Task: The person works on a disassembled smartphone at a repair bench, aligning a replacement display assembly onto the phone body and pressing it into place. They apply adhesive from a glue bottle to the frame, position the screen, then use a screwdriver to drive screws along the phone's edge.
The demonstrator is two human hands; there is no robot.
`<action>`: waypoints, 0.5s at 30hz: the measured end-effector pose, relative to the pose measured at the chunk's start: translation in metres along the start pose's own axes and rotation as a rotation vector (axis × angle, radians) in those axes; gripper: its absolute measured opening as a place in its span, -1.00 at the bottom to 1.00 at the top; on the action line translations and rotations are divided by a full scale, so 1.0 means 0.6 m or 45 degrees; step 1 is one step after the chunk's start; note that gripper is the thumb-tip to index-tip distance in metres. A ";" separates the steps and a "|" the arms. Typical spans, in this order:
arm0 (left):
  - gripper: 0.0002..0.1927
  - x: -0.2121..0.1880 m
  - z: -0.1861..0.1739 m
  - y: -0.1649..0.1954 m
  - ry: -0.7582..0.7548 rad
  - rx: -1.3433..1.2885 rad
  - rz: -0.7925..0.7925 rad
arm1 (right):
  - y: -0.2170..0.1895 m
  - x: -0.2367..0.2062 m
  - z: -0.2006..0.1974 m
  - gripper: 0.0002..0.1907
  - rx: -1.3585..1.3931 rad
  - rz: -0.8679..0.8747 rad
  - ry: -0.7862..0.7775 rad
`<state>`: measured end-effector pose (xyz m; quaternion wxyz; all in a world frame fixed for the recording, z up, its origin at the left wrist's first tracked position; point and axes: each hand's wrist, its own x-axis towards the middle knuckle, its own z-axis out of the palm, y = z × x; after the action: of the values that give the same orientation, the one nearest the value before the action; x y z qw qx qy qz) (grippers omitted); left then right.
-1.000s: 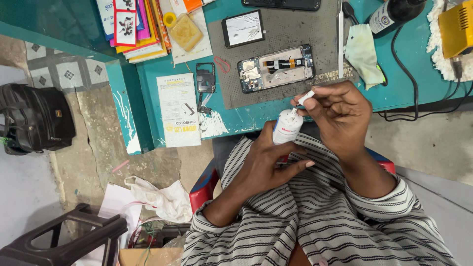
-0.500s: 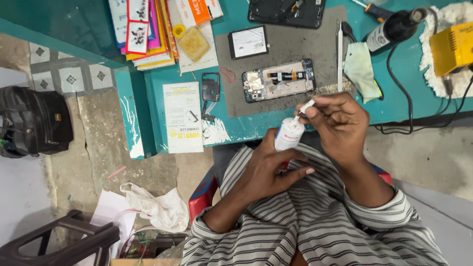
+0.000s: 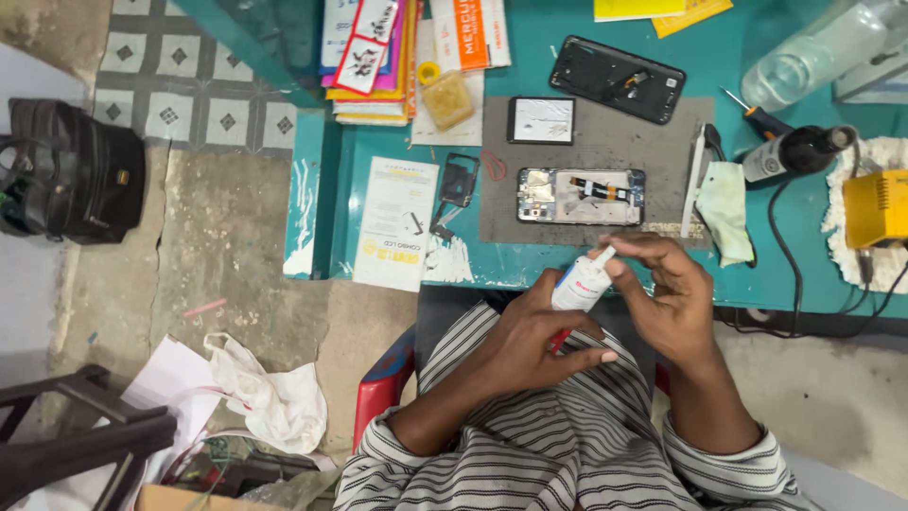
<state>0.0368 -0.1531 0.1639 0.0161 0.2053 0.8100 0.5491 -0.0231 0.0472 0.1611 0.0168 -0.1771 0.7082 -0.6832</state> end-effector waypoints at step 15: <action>-0.60 -0.033 -0.028 -0.021 -0.102 0.087 -0.037 | 0.045 -0.013 0.046 -0.86 0.247 0.033 0.097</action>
<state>0.0466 -0.1791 0.1554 0.0495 0.2160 0.8298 0.5122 -0.0145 0.0227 0.1311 0.0157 -0.1395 0.6410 -0.7546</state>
